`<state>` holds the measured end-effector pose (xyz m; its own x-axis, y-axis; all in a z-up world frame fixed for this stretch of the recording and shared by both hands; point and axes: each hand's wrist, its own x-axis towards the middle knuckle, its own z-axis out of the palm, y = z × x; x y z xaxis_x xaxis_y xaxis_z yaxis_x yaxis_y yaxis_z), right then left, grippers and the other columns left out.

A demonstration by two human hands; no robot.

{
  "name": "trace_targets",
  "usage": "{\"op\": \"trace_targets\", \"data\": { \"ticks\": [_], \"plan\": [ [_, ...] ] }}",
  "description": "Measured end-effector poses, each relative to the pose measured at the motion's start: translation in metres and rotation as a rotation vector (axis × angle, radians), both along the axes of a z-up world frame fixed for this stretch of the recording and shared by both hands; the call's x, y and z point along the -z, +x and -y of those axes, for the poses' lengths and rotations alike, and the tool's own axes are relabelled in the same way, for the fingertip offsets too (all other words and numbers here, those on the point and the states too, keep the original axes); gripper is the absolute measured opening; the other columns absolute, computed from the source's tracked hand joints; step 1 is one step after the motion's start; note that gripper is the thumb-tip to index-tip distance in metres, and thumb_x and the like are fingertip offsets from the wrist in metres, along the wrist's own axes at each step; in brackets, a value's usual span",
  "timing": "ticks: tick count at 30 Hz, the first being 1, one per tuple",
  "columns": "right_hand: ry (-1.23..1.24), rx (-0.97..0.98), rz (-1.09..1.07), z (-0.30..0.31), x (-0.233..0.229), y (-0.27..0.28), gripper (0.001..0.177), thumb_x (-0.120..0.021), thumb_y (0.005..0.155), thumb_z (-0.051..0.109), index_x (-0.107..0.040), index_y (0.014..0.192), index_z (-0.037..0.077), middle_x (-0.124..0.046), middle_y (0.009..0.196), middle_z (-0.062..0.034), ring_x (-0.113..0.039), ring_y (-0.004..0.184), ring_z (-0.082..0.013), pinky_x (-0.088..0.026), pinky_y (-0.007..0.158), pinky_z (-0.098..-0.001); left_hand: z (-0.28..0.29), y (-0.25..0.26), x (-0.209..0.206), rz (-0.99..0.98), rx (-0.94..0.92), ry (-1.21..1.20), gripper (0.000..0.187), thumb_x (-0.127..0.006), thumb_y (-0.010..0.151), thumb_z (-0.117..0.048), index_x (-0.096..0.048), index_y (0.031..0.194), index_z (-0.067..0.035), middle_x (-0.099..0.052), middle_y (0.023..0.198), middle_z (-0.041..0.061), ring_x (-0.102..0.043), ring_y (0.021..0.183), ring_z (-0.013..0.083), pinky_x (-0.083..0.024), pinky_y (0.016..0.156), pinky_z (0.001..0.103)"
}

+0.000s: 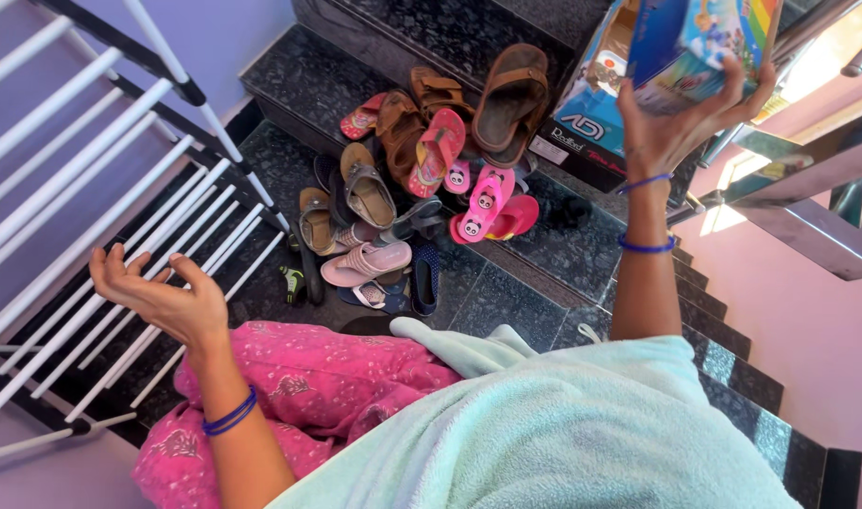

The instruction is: The person sits on the floor and removes various shoes and slippers from a multi-tier shoe rack, placing them on the floor. The person then wipes the empty rack with a dark cloth.

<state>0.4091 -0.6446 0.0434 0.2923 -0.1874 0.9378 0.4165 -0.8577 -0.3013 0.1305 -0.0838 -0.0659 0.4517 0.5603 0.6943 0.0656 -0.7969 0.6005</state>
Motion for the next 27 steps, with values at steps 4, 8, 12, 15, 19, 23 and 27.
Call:
{"op": "trace_targets", "data": {
  "ticks": [4, 8, 12, 15, 19, 23, 27],
  "plan": [
    [0.081, 0.006, -0.063, 0.043, 0.031, 0.042, 0.105, -0.102, 0.070, 0.029, -0.035, 0.152, 0.023, -0.016, 0.161, -0.0149, -0.024, 0.155, -0.0427, -0.035, 0.130, -0.0531, 0.005, 0.000, 0.002, -0.029, 0.018, -0.011, 0.054, -0.059, 0.100, 0.012, -0.036, 0.148, 0.004, -0.026, 0.160, 0.020, -0.060, 0.120, 0.0270, -0.061, 0.085, 0.031],
    [0.056, 0.046, -0.052, 0.061, 0.058, 0.085, 0.107, -0.101, 0.063, 0.026, -0.038, 0.150, 0.020, -0.017, 0.159, -0.0168, -0.024, 0.151, -0.0436, -0.033, 0.130, -0.0574, 0.006, -0.003, 0.003, -0.054, 0.013, 0.011, 0.054, -0.059, 0.101, 0.012, -0.035, 0.148, 0.004, -0.026, 0.159, 0.021, -0.059, 0.121, 0.0282, -0.062, 0.086, 0.030],
    [-0.005, 0.116, -0.138, 0.066, 0.084, 0.112, 0.103, -0.101, 0.066, 0.026, -0.039, 0.148, 0.017, -0.020, 0.158, -0.0192, -0.028, 0.148, -0.0456, -0.033, 0.127, -0.0546, 0.007, -0.004, 0.004, -0.066, 0.006, -0.001, 0.056, -0.058, 0.100, 0.012, -0.035, 0.150, 0.005, -0.027, 0.158, 0.021, -0.059, 0.121, 0.0294, -0.062, 0.088, 0.032],
    [0.033, 0.047, -0.248, 0.070, 0.102, 0.118, 0.089, -0.095, 0.081, 0.014, -0.039, 0.151, 0.015, -0.017, 0.164, -0.0209, -0.029, 0.154, -0.0445, -0.035, 0.132, -0.0492, 0.007, -0.007, 0.005, -0.072, -0.011, -0.011, 0.056, -0.059, 0.100, 0.012, -0.035, 0.150, 0.004, -0.027, 0.159, 0.022, -0.059, 0.121, 0.0299, -0.061, 0.090, 0.033],
    [-0.006, 0.189, -0.260, 0.063, 0.115, 0.116, 0.078, -0.084, 0.090, 0.003, -0.040, 0.154, 0.012, -0.013, 0.168, -0.0221, -0.026, 0.157, -0.0451, -0.031, 0.133, -0.0479, 0.005, -0.009, 0.006, -0.058, -0.005, -0.016, 0.056, -0.059, 0.099, 0.012, -0.035, 0.150, 0.004, -0.028, 0.159, 0.022, -0.059, 0.121, 0.0300, -0.060, 0.090, 0.034],
    [-0.024, 0.211, -0.275, 0.031, 0.120, 0.090, 0.071, -0.077, 0.088, -0.002, -0.045, 0.150, 0.011, -0.013, 0.166, -0.0235, -0.022, 0.155, -0.0465, -0.025, 0.131, -0.0538, 0.007, -0.006, 0.006, -0.079, 0.002, -0.030, 0.051, -0.062, 0.103, 0.006, -0.038, 0.148, 0.003, -0.028, 0.159, 0.022, -0.059, 0.124, 0.0305, -0.058, 0.097, 0.037],
    [0.016, -0.273, -0.349, -0.043, 0.145, 0.036, 0.060, -0.064, 0.095, 0.003, -0.036, 0.148, -0.006, -0.021, 0.166, -0.0256, -0.043, 0.151, -0.0371, -0.037, 0.129, -0.0510, 0.021, 0.003, -0.004, -0.140, 0.015, -0.034, 0.046, -0.063, 0.107, -0.006, -0.042, 0.147, 0.003, -0.031, 0.158, 0.025, -0.058, 0.128, 0.0343, -0.053, 0.107, 0.046]
  ]
}}
